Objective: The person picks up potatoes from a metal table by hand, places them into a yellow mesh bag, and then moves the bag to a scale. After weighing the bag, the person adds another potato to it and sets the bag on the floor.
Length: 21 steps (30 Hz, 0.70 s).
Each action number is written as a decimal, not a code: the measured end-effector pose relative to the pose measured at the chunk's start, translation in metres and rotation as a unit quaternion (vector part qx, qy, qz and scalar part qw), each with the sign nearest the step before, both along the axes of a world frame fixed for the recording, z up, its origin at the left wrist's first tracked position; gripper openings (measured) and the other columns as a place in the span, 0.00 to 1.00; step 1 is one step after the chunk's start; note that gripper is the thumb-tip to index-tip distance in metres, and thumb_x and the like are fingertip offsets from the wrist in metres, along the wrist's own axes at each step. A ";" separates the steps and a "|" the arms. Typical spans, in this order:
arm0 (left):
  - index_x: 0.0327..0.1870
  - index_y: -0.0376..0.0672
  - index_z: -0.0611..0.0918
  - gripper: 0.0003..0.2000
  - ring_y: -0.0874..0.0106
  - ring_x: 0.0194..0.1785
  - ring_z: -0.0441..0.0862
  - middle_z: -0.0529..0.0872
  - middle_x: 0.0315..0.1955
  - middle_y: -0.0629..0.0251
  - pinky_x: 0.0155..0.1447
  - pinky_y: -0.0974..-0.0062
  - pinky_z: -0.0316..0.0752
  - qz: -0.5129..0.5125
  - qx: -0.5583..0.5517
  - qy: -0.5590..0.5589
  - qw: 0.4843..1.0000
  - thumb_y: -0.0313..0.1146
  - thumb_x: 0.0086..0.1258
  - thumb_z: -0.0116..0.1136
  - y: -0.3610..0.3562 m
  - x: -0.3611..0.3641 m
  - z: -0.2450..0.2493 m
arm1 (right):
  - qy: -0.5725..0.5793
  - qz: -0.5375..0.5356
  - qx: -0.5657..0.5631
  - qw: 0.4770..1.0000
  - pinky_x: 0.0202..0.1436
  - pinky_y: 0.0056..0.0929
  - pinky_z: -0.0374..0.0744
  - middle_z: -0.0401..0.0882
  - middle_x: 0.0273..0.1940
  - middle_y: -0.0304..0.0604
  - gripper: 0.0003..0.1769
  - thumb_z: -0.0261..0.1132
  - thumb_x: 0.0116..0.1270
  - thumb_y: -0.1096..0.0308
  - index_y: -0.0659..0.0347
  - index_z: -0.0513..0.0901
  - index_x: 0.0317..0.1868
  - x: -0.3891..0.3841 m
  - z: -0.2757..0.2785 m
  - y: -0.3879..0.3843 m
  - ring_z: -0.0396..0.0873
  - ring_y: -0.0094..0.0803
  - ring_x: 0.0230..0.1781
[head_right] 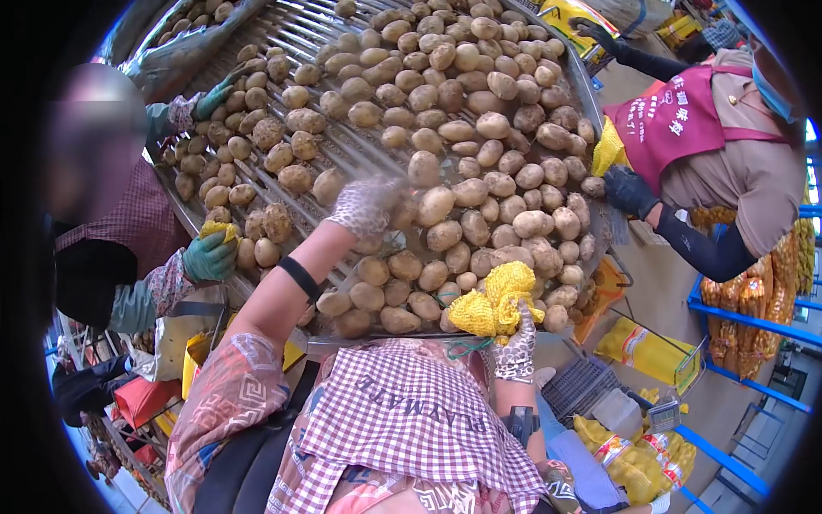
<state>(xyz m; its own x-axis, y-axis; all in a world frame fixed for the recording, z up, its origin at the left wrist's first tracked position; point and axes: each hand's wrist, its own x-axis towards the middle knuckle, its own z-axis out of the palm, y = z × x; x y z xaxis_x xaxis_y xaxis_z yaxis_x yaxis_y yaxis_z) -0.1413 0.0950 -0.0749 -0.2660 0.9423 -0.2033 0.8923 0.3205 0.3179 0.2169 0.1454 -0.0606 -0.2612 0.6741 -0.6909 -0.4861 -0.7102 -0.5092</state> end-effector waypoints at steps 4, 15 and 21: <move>0.59 0.44 0.75 0.22 0.60 0.50 0.82 0.83 0.49 0.57 0.53 0.63 0.80 0.213 0.195 -0.499 0.817 0.25 0.61 0.57 -0.011 -0.027 -0.039 | 0.000 -0.022 -0.028 0.999 0.64 0.53 0.74 0.76 0.58 0.50 0.30 0.68 0.64 0.58 0.63 0.72 0.63 0.010 0.000 -0.005 0.75 0.48 0.59; 0.55 0.40 0.78 0.23 0.72 0.41 0.82 0.85 0.44 0.60 0.41 0.75 0.79 0.249 0.203 -0.884 0.339 0.52 0.75 0.49 -0.017 0.039 0.032 | -0.052 0.113 0.217 0.968 0.54 0.34 0.81 0.78 0.50 0.41 0.29 0.74 0.58 0.66 0.65 0.75 0.57 -0.040 0.034 0.014 0.80 0.31 0.48; 0.54 0.43 0.79 0.15 0.75 0.44 0.81 0.83 0.44 0.66 0.42 0.76 0.79 0.284 0.132 -0.855 0.413 0.39 0.72 0.57 -0.004 0.123 0.032 | -0.268 0.288 0.758 0.520 0.60 0.38 0.76 0.80 0.51 0.51 0.27 0.76 0.54 0.60 0.68 0.80 0.49 -0.100 0.079 0.022 0.79 0.43 0.54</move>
<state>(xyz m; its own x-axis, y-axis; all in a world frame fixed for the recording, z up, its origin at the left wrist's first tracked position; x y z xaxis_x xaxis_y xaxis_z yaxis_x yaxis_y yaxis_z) -0.0186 0.0909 -0.0425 -0.1400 0.8765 -0.4605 -0.9049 0.0756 0.4189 0.1165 0.1672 0.0182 -0.7652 0.4673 0.4428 0.0859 0.7557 -0.6492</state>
